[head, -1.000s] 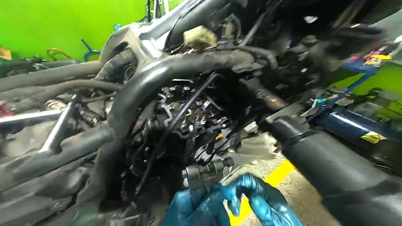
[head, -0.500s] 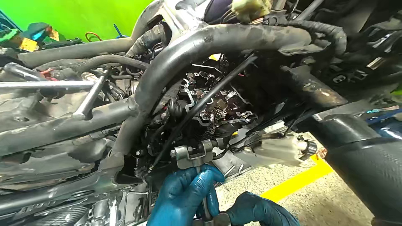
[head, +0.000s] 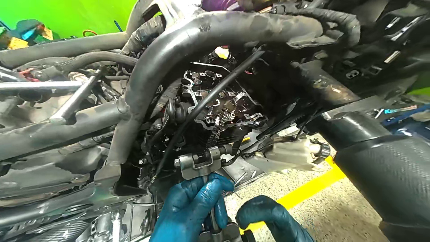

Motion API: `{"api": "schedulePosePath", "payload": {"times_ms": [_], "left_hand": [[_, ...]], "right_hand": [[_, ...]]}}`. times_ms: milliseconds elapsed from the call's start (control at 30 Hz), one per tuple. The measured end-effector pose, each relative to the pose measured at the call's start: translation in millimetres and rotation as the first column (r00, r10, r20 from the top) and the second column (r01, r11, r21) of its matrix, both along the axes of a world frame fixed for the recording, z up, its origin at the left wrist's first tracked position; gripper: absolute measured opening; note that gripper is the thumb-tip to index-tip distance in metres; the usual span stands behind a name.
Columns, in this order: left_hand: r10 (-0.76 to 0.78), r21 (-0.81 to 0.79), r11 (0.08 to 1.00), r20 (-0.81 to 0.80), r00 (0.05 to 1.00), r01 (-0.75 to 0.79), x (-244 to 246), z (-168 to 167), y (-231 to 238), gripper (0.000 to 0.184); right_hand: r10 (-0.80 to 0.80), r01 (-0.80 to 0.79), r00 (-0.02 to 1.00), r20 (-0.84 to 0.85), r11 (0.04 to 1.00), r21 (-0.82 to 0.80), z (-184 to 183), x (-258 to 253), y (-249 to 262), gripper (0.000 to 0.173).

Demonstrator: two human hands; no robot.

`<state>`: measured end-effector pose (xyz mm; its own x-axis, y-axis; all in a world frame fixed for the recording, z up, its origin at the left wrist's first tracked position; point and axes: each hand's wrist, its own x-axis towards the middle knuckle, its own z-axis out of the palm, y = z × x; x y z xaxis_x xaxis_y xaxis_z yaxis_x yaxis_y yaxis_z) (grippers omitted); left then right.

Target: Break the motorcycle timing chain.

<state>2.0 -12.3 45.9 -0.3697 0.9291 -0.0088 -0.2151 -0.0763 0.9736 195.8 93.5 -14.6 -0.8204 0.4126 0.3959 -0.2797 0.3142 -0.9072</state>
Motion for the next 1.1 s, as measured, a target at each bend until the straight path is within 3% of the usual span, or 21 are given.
{"api": "schedulePosePath", "payload": {"times_ms": [100, 267, 367, 467, 533, 600, 667, 733, 833, 900, 967, 1033, 1100], "left_hand": [[0.013, -0.003, 1.0, -0.017, 1.0, -0.013, 0.2, -0.9, 0.8, 0.033], [0.009, -0.01, 1.0, -0.006, 1.0, -0.01, 0.5, 0.7, -0.3, 0.033], [0.021, -0.019, 1.0, 0.016, 1.0, -0.02, 4.4, 0.6, 1.4, 0.033], [0.06, -0.063, 0.996, -0.01, 0.998, -0.06, 18.6, -3.1, 10.9, 0.034], [0.019, -0.175, 0.983, -0.241, 0.97, -0.063, 22.0, -7.6, 10.7, 0.035], [-0.042, -0.242, 0.966, -0.488, 0.872, -0.089, 14.1, -8.6, -2.7, 0.042], [-0.024, -0.099, 0.994, -0.577, 0.816, -0.04, -2.0, -2.6, -16.9, 0.04], [-0.151, -0.032, 0.984, -0.659, 0.737, 0.173, -14.2, 1.7, -14.3, 0.049], [-0.429, -0.097, 0.882, -0.57, 0.7, 0.462, 0.1, -28.0, 10.5, 0.085], [-0.453, -0.078, 0.881, -0.426, 0.783, 0.467, 8.7, -47.2, 18.4, 0.079], [-0.496, -0.209, 0.868, -0.408, 0.766, 0.45, 10.4, -49.3, 19.0, 0.072], [-0.489, -0.309, 0.87, -0.433, 0.757, 0.384, 10.6, -48.2, 16.7, 0.062], [-0.43, -0.333, 0.891, -0.405, 0.807, 0.308, 7.0, -49.0, 11.6, 0.055]], "right_hand": [[-0.016, 0.015, 1.0, -0.007, 0.997, -0.08, -0.4, -0.8, -1.8, 0.054], [-0.011, 0.012, 1.0, 0.012, 0.993, -0.116, -1.1, -2.4, -5.6, 0.065], [-0.002, 0.007, 0.999, 0.033, 0.988, -0.152, -0.6, -4.2, -14.3, 0.064], [-0.151, 0.142, 0.988, -0.042, 0.976, -0.163, 3.0, -8.1, -27.0, 0.04], [-0.276, 0.254, 0.952, -0.129, 0.953, -0.164, 6.9, -6.8, -26.3, 0.026], [-0.3, 0.268, 0.941, -0.156, 0.943, -0.198, 15.7, -3.7, -18.4, 0.008], [-0.218, 0.201, 0.971, -0.1, 0.968, -0.151, 11.7, 8.6, 2.5, 0.016], [-0.034, 0.028, 0.997, -0.066, 0.995, -0.099, -16.1, 25.3, 27.6, 0.023], [0.172, -0.125, 0.971, 0.165, 0.957, -0.263, -12.7, 25.5, 48.8, 0.038], [0.214, -0.151, 0.962, 0.167, 0.933, -0.327, -59.1, 40.0, 68.1, 0.059], [0.186, -0.143, 0.967, 0.176, 0.963, -0.229, -88.6, 47.0, 75.0, 0.068], [0.059, -0.037, 0.962, 0.268, 0.996, -0.086, -46.6, 23.2, 61.2, 0.069], [-0.141, 0.153, 0.965, 0.223, 0.988, -0.038, -14.7, -1.1, 42.3, 0.064]]}}
